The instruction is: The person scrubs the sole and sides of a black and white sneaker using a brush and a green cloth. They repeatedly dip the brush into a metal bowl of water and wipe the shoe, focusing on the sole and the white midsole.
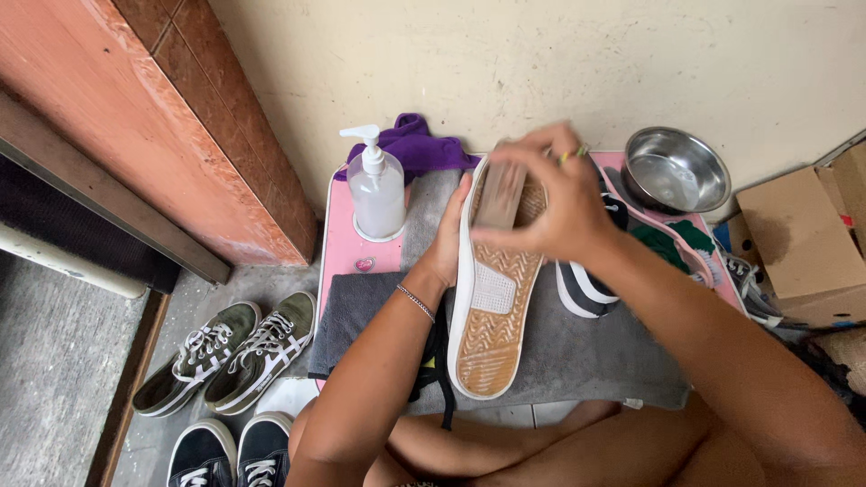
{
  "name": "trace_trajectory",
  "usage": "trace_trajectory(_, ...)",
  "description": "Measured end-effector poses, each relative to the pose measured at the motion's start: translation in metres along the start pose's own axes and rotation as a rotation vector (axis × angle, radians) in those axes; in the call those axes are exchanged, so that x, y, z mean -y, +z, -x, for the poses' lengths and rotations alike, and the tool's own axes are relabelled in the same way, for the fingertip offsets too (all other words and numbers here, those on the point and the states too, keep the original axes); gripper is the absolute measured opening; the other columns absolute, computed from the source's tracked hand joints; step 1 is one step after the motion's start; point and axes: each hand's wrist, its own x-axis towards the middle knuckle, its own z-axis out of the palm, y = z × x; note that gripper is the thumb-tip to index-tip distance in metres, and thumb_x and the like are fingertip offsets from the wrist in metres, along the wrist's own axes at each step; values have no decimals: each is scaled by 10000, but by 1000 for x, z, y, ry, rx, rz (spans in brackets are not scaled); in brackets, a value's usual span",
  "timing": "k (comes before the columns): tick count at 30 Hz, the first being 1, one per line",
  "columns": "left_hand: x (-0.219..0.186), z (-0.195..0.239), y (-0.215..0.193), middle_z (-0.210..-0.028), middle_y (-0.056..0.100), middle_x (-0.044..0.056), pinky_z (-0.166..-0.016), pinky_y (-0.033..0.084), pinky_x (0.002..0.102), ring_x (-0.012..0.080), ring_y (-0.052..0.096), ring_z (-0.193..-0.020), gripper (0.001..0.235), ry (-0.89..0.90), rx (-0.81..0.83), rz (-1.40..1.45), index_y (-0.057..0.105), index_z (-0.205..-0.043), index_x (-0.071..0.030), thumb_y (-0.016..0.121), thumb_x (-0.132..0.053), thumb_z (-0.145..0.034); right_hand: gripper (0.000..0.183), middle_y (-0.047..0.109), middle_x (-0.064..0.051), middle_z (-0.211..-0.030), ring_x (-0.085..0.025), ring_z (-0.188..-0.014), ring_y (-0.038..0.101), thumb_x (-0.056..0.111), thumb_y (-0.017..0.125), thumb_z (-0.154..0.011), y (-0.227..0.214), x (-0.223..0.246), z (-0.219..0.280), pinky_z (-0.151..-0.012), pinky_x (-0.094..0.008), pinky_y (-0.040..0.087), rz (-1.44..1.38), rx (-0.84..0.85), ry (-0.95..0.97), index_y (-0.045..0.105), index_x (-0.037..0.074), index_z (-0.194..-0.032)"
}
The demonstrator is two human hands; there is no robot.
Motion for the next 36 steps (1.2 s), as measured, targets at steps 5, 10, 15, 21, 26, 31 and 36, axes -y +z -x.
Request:
trace_trajectory(5, -2, 2, 5, -1483, 728, 302, -1222, 567, 605, 467, 752, -1299, 1121, 19, -13, 167, 667, -1599, -40, 696, -923, -910, 866, 537, -127, -1286, -385, -1202, 670, 463, 1142, -717, -5, 2, -22, -1119, -504, 498, 7, -104, 81, 723, 109, -1387)
trace_trajectory(10, 35, -27, -61, -1510, 724, 293, -1181, 619, 574, 407, 792, -1246, 1026, 40, 36, 211, 603, -1657, -19, 636, -838, -1040, 885, 617, -145, -1230, -409, -1171, 674, 583, 1119, -554, -3, 97, 32, -1031, -547, 540, -101, 153, -26, 789, 184, -1271)
trace_trajectory(15, 18, 0, -22, -1385, 784, 138, -1249, 494, 407, 219, 717, -1331, 686, 78, 342, 345, 709, -1450, -57, 522, -661, -1185, 888, 641, -124, -1374, -306, -1269, 658, 612, 1083, -665, -24, 48, 10, -1080, -470, 495, 106, 129, -63, 775, 168, -1370)
trace_trajectory(21, 13, -1, -11, -1728, 556, 192, -1417, 338, 468, 290, 541, -1590, 880, 90, 277, 344, 504, -1714, -20, 556, -662, -1114, 803, 591, -149, -1292, -319, -1191, 658, 492, 1062, -692, -25, 38, -12, -1029, -453, 555, 100, -29, 151, 745, 109, -1322)
trace_trajectory(26, 23, -4, -32, -1180, 833, 169, -995, 611, 403, 265, 802, -1076, 768, -63, 221, 322, 777, -1302, -26, 557, -740, -1125, 894, 660, -98, -1330, -294, -1197, 674, 638, 1082, -666, -30, 80, 10, -1033, -478, 500, 20, 218, -160, 735, 164, -1339)
trace_trajectory(31, 32, -8, -36, -1295, 806, 265, -1054, 618, 651, 446, 791, -1161, 882, -186, 216, 307, 750, -1421, -38, 602, -828, -1057, 880, 562, -175, -1430, -326, -1294, 639, 519, 1059, -712, -31, 3, -18, -1138, -485, 593, 134, 2, 235, 730, 113, -1421)
trace_trajectory(36, 22, -1, -30, -719, 744, 73, -495, 490, 307, 170, 703, -584, 774, -200, 116, 258, 778, -927, -110, 561, -840, -1068, 886, 619, -143, -1373, -327, -1260, 634, 554, 1102, -685, -23, 73, 7, -1118, -461, 505, -81, 214, -76, 731, 130, -1370)
